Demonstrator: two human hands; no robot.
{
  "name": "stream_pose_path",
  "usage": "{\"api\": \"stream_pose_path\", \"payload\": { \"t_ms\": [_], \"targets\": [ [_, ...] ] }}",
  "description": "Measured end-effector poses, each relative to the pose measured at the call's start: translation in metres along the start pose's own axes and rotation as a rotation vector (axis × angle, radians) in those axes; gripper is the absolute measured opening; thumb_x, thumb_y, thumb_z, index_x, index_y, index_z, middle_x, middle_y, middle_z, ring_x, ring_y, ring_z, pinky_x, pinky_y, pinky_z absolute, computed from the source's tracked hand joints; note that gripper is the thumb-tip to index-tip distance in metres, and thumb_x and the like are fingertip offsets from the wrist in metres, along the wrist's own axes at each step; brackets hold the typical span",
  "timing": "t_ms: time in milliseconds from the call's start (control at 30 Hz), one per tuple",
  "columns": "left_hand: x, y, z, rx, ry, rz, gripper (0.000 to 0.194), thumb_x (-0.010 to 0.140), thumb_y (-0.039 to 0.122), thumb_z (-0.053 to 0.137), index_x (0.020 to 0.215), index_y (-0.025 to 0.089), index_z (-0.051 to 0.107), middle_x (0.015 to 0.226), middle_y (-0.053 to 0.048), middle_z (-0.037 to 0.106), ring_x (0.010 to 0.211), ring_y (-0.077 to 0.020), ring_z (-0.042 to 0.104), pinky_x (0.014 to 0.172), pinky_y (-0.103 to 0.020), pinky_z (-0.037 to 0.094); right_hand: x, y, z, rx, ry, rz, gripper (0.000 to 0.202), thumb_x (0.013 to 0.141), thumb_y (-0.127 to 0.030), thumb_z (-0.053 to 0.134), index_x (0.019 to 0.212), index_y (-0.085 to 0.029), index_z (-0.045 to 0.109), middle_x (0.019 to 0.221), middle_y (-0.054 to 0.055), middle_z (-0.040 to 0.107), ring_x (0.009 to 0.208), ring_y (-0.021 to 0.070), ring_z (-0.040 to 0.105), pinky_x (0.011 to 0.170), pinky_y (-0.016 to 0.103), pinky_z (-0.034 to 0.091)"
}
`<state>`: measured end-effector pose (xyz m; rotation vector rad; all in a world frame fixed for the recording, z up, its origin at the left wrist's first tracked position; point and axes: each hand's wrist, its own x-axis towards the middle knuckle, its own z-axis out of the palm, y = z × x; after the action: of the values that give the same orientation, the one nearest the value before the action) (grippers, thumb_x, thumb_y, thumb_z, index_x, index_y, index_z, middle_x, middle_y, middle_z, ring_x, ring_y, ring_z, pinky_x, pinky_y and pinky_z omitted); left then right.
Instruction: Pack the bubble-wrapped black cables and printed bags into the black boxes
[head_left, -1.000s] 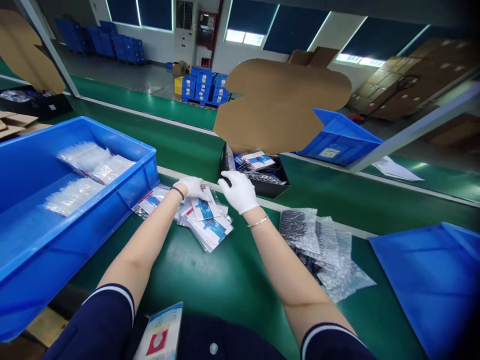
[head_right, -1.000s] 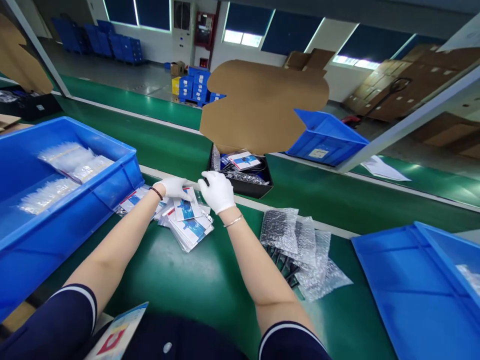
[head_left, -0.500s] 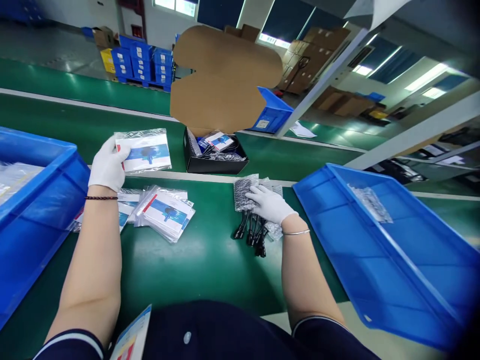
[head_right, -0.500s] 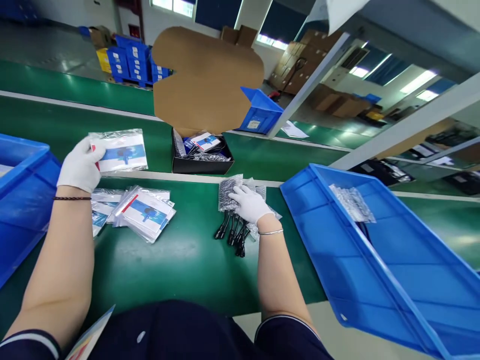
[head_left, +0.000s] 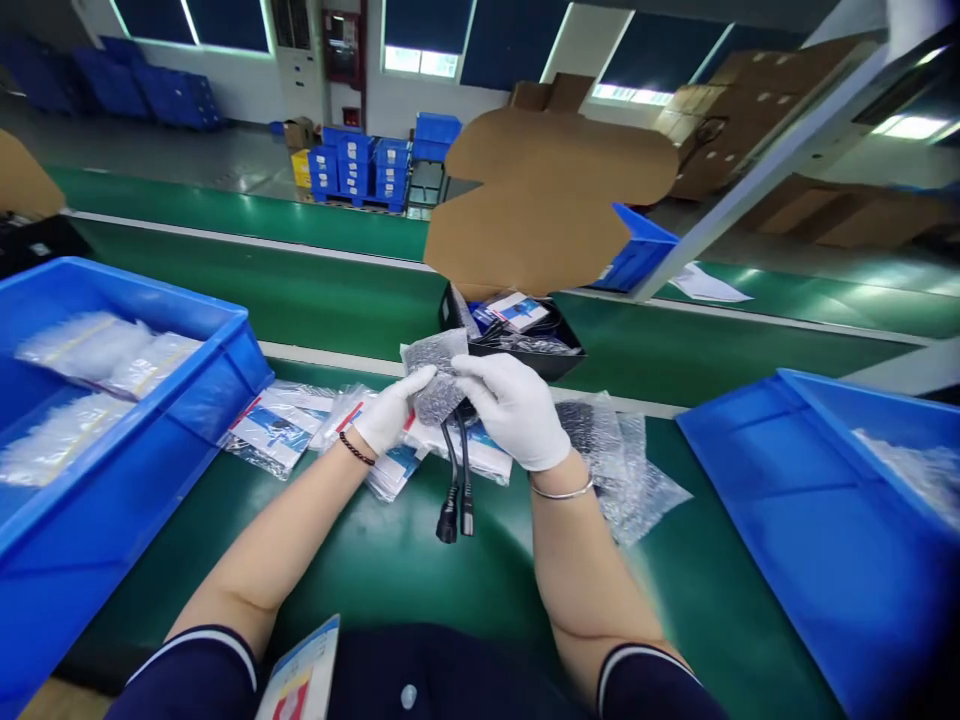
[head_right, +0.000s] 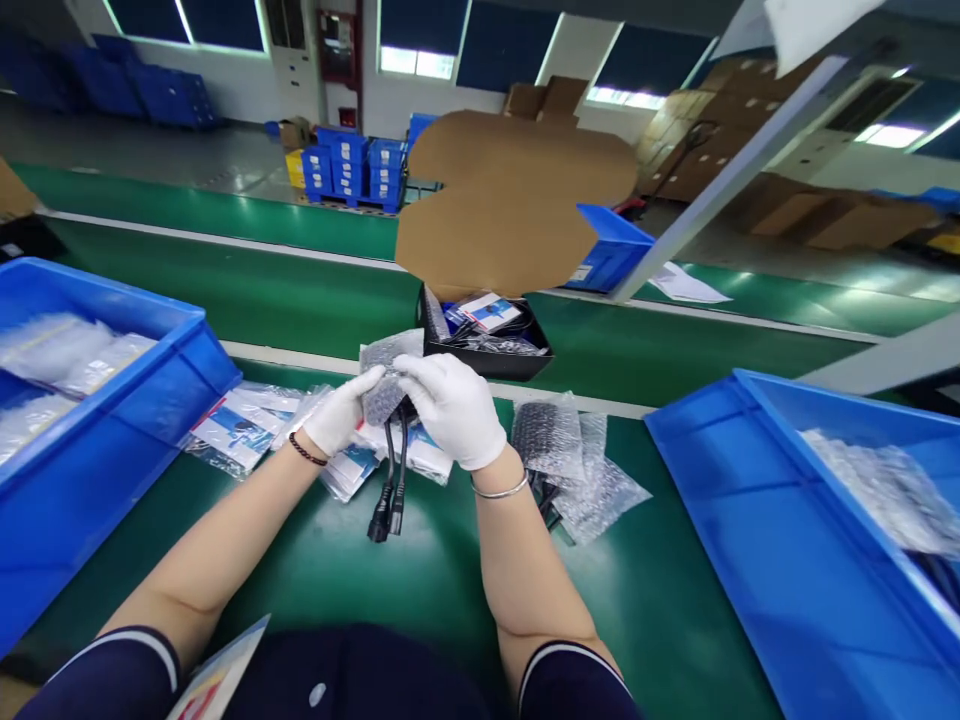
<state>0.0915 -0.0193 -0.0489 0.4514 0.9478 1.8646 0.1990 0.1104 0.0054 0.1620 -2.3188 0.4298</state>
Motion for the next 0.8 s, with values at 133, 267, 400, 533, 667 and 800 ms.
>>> {"api": "stream_pose_path", "payload": {
  "t_ms": [133, 267, 400, 533, 667, 800],
  "targets": [
    [-0.003, 0.011, -0.013, 0.108, 0.033, 0.083, 0.036, 0.067, 0.041, 0.078, 0.087, 0.012, 0.072, 0.099, -0.007, 0.069, 0.095, -0.0202, 0.062, 0.092, -0.030, 0.047, 0.003, 0.000, 0.021, 0.197, -0.025, 0.290, 0.025, 0.083, -0.028, 0.062, 0.105, -0.017, 0.062, 0.083, 0.002, 0.065, 0.074, 0.0185, 0.062, 0.073, 0.031, 0.049],
    [-0.004, 0.016, -0.022, 0.300, 0.012, 0.117, 0.031, 0.076, 0.039, 0.073, 0.092, 0.012, 0.072, 0.103, -0.005, 0.068, 0.095, -0.0181, 0.061, 0.092, -0.028, 0.045, 0.000, 0.005, 0.025, 0.293, -0.059, 0.443, 0.025, 0.077, -0.029, 0.066, 0.098, -0.017, 0.062, 0.075, -0.001, 0.064, 0.067, 0.0161, 0.060, 0.070, 0.028, 0.048],
    [-0.003, 0.012, -0.027, 0.408, -0.015, 0.128, 0.038, 0.080, 0.041, 0.069, 0.106, 0.013, 0.069, 0.113, -0.007, 0.065, 0.107, -0.0232, 0.058, 0.100, -0.034, 0.042, 0.000, 0.007, 0.024, 0.311, -0.102, 0.505, 0.024, 0.074, -0.027, 0.069, 0.095, -0.017, 0.062, 0.073, -0.002, 0.063, 0.065, 0.0147, 0.060, 0.069, 0.027, 0.046],
    [-0.005, 0.014, -0.030, 0.508, -0.016, 0.130, 0.046, 0.081, 0.043, 0.068, 0.117, 0.014, 0.065, 0.119, -0.008, 0.063, 0.114, -0.0256, 0.055, 0.105, -0.037, 0.039, 0.001, 0.008, 0.026, 0.310, -0.126, 0.498, 0.021, 0.074, -0.026, 0.069, 0.093, -0.017, 0.063, 0.072, -0.003, 0.063, 0.065, 0.0143, 0.060, 0.068, 0.026, 0.046],
    [-0.006, 0.019, -0.029, 0.532, -0.051, 0.126, 0.054, 0.081, 0.043, 0.068, 0.126, 0.014, 0.061, 0.121, -0.008, 0.062, 0.118, -0.0264, 0.054, 0.107, -0.038, 0.038, 0.000, 0.008, 0.027, 0.303, -0.140, 0.493, 0.021, 0.075, -0.027, 0.069, 0.093, -0.017, 0.063, 0.072, -0.003, 0.063, 0.065, 0.0143, 0.060, 0.068, 0.026, 0.045],
    [-0.007, 0.021, -0.028, 0.534, -0.049, 0.116, 0.048, 0.083, 0.042, 0.066, 0.123, 0.017, 0.063, 0.122, -0.007, 0.062, 0.119, -0.0253, 0.054, 0.106, -0.035, 0.038, 0.001, 0.007, 0.026, 0.296, -0.142, 0.496, 0.021, 0.075, -0.028, 0.068, 0.092, -0.017, 0.063, 0.073, -0.002, 0.063, 0.067, 0.0157, 0.061, 0.069, 0.027, 0.046]
  ]
}}
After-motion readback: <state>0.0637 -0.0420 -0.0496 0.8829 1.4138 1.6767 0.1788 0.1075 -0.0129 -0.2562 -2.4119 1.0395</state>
